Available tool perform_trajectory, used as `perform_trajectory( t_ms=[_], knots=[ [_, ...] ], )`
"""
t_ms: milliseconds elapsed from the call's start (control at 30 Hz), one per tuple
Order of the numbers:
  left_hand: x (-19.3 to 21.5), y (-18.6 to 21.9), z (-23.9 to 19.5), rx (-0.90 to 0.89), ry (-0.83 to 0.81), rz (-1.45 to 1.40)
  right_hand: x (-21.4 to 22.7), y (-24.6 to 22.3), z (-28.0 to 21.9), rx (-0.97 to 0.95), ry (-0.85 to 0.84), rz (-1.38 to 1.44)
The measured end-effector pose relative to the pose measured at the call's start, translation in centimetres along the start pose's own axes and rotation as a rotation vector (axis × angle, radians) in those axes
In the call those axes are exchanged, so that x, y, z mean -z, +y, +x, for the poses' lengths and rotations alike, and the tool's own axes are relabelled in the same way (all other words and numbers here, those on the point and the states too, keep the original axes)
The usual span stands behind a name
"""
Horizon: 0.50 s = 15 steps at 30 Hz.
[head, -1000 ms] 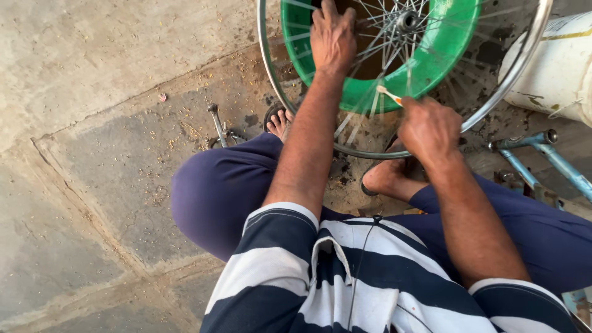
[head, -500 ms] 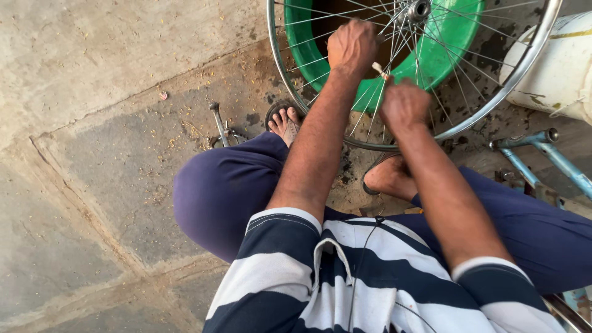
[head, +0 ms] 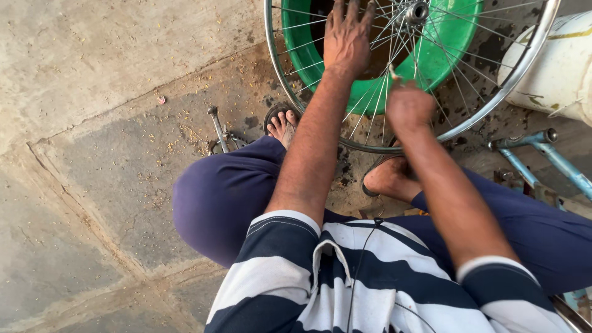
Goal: The person scrubs a bicycle wheel with a toothbrush while it is partially submerged in a green basin of water. The person rotates the wheel to clean different sections of the rim and spokes.
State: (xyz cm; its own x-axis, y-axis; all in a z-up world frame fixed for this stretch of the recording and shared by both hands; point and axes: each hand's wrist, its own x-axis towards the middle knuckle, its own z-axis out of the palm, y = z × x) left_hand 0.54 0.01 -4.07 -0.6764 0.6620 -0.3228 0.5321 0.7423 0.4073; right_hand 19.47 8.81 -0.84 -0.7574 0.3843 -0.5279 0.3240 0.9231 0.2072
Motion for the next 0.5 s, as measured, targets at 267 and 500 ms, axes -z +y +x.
perform_trajectory(
  t_ms=[267, 500],
  knots=[
    [0.3, 0.6, 0.2, 0.035, -0.014, -0.003, 2.9, 6.9, -6.8, -0.080, 0.096, 0.590],
    [0.8, 0.5, 0.5, 0.034, -0.009, 0.001, 1.2, 11.8, -2.9, -0.274, 0.159, 1.402]
  ],
)
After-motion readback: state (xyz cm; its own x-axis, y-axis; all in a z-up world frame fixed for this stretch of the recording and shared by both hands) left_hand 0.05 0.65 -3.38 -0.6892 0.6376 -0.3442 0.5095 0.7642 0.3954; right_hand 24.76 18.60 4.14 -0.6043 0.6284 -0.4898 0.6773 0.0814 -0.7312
